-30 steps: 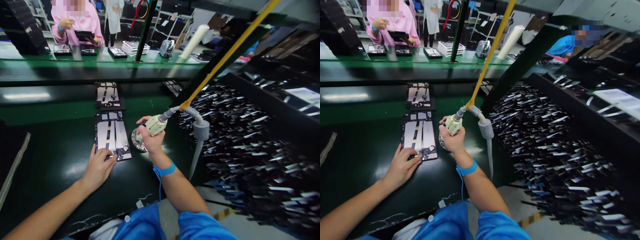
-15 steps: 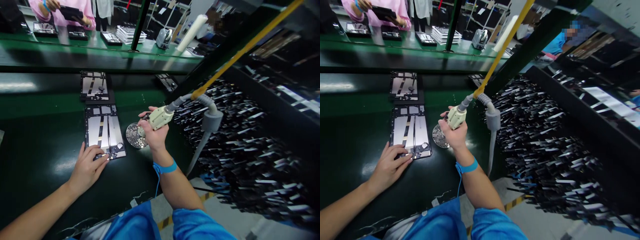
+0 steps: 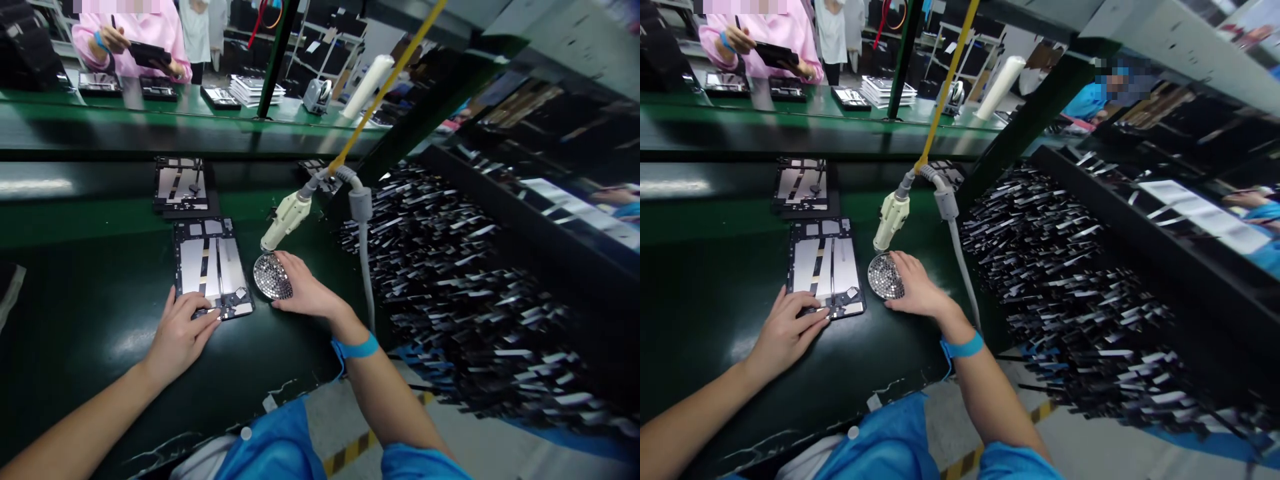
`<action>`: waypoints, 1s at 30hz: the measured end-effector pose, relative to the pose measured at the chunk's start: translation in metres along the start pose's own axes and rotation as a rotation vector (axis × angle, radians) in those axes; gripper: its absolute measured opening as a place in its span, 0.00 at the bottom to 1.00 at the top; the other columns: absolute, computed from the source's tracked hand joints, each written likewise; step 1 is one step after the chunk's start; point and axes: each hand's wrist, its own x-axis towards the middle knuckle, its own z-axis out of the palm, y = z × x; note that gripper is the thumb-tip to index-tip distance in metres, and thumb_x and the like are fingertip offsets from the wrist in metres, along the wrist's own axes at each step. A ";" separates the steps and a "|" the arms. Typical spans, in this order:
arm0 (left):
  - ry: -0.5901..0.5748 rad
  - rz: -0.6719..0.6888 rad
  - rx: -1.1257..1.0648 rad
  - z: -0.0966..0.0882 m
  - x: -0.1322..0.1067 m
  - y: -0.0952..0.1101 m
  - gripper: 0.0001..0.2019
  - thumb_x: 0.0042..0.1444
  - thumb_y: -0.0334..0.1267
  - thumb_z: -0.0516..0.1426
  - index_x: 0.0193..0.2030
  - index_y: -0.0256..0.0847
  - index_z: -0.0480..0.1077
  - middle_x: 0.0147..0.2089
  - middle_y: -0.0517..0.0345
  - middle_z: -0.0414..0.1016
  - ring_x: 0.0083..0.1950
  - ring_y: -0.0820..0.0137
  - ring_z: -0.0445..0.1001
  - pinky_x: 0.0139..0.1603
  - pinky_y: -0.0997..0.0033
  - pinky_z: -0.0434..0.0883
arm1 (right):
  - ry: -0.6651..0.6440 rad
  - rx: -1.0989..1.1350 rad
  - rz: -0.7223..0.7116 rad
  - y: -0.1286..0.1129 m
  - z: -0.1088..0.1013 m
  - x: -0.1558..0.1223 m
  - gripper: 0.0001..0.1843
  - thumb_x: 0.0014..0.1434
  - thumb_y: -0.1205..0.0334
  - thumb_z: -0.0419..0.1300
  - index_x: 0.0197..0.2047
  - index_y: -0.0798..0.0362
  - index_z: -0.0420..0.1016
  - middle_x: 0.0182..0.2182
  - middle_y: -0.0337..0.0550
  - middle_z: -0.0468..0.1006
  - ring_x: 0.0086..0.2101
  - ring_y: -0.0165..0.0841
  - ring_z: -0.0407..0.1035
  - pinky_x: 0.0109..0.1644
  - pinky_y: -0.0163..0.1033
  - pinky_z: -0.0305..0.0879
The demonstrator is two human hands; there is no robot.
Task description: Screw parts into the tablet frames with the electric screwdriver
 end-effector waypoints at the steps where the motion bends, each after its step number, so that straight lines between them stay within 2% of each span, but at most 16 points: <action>1: 0.003 0.003 -0.001 0.000 0.001 0.000 0.07 0.68 0.32 0.59 0.47 0.45 0.79 0.47 0.53 0.77 0.54 0.61 0.75 0.70 0.33 0.58 | -0.029 0.035 -0.023 0.005 -0.006 0.001 0.67 0.46 0.45 0.76 0.78 0.53 0.44 0.75 0.63 0.49 0.75 0.59 0.41 0.77 0.67 0.44; 2: 0.006 0.003 -0.001 0.000 0.001 0.000 0.07 0.68 0.32 0.59 0.47 0.45 0.79 0.47 0.53 0.77 0.53 0.61 0.75 0.70 0.33 0.58 | -0.018 0.087 -0.032 0.008 -0.012 0.005 0.68 0.44 0.42 0.76 0.78 0.52 0.44 0.76 0.63 0.47 0.75 0.59 0.39 0.77 0.68 0.42; 4: 0.011 -0.001 0.002 0.000 0.002 0.001 0.07 0.67 0.32 0.59 0.46 0.45 0.80 0.46 0.54 0.77 0.51 0.62 0.76 0.69 0.33 0.59 | 0.136 0.252 -0.047 0.005 -0.019 0.018 0.69 0.45 0.37 0.75 0.78 0.49 0.43 0.77 0.60 0.47 0.75 0.58 0.42 0.77 0.68 0.43; 6: 0.018 -0.009 0.010 -0.001 0.002 0.003 0.07 0.67 0.32 0.60 0.46 0.45 0.80 0.45 0.54 0.77 0.50 0.62 0.75 0.68 0.33 0.60 | 0.387 0.478 -0.098 -0.011 -0.022 0.040 0.64 0.48 0.34 0.72 0.77 0.44 0.45 0.75 0.55 0.54 0.72 0.55 0.54 0.75 0.65 0.53; 7: 0.019 -0.011 0.016 -0.001 0.001 0.004 0.07 0.67 0.32 0.60 0.46 0.45 0.80 0.45 0.54 0.77 0.49 0.62 0.75 0.68 0.34 0.61 | 0.487 0.598 -0.141 -0.022 -0.023 0.052 0.60 0.50 0.34 0.71 0.76 0.42 0.48 0.72 0.54 0.60 0.68 0.53 0.61 0.71 0.62 0.61; 9: 0.017 -0.010 0.029 -0.001 -0.001 0.007 0.07 0.67 0.32 0.60 0.47 0.45 0.80 0.45 0.53 0.78 0.49 0.62 0.75 0.68 0.34 0.61 | 0.631 0.797 -0.187 -0.046 -0.025 0.075 0.50 0.50 0.37 0.72 0.70 0.42 0.60 0.63 0.51 0.73 0.55 0.47 0.76 0.58 0.55 0.75; 11: 0.011 -0.002 0.042 -0.001 -0.003 0.010 0.07 0.67 0.32 0.60 0.47 0.45 0.79 0.46 0.53 0.78 0.49 0.62 0.75 0.67 0.35 0.62 | 0.721 0.893 -0.166 -0.066 -0.026 0.088 0.35 0.53 0.43 0.72 0.60 0.45 0.71 0.49 0.45 0.80 0.38 0.38 0.79 0.44 0.47 0.79; 13: 0.011 0.005 0.048 0.000 -0.004 0.011 0.07 0.66 0.32 0.61 0.47 0.45 0.79 0.45 0.54 0.78 0.48 0.63 0.75 0.67 0.36 0.62 | 0.771 0.940 -0.143 -0.077 -0.025 0.090 0.23 0.56 0.48 0.71 0.52 0.48 0.75 0.39 0.40 0.81 0.27 0.30 0.74 0.35 0.42 0.76; 16: 0.025 0.005 0.038 0.001 -0.001 0.010 0.07 0.66 0.32 0.61 0.47 0.46 0.79 0.45 0.54 0.78 0.48 0.63 0.75 0.67 0.36 0.62 | 0.828 0.947 -0.148 -0.079 -0.017 0.082 0.17 0.57 0.52 0.69 0.46 0.49 0.75 0.37 0.39 0.80 0.25 0.28 0.72 0.31 0.39 0.74; 18: 0.030 0.002 0.027 0.003 0.001 0.008 0.07 0.66 0.32 0.61 0.47 0.46 0.79 0.45 0.55 0.78 0.48 0.64 0.75 0.68 0.36 0.61 | 0.868 0.921 -0.154 -0.076 -0.010 0.078 0.15 0.57 0.54 0.69 0.46 0.49 0.75 0.38 0.39 0.80 0.27 0.29 0.72 0.31 0.39 0.74; 24: 0.022 -0.014 0.024 0.004 0.007 0.003 0.07 0.66 0.32 0.61 0.47 0.46 0.79 0.45 0.55 0.79 0.48 0.65 0.75 0.70 0.36 0.60 | 0.952 0.940 -0.132 -0.069 0.001 0.084 0.14 0.58 0.57 0.67 0.46 0.48 0.73 0.33 0.35 0.78 0.22 0.26 0.68 0.28 0.38 0.70; 30: -0.012 -0.015 0.018 0.003 0.006 0.003 0.08 0.66 0.31 0.61 0.47 0.47 0.79 0.46 0.54 0.79 0.48 0.63 0.75 0.69 0.35 0.60 | 0.966 0.915 -0.114 -0.068 0.007 0.088 0.15 0.57 0.55 0.68 0.47 0.48 0.73 0.36 0.38 0.79 0.32 0.33 0.75 0.39 0.43 0.77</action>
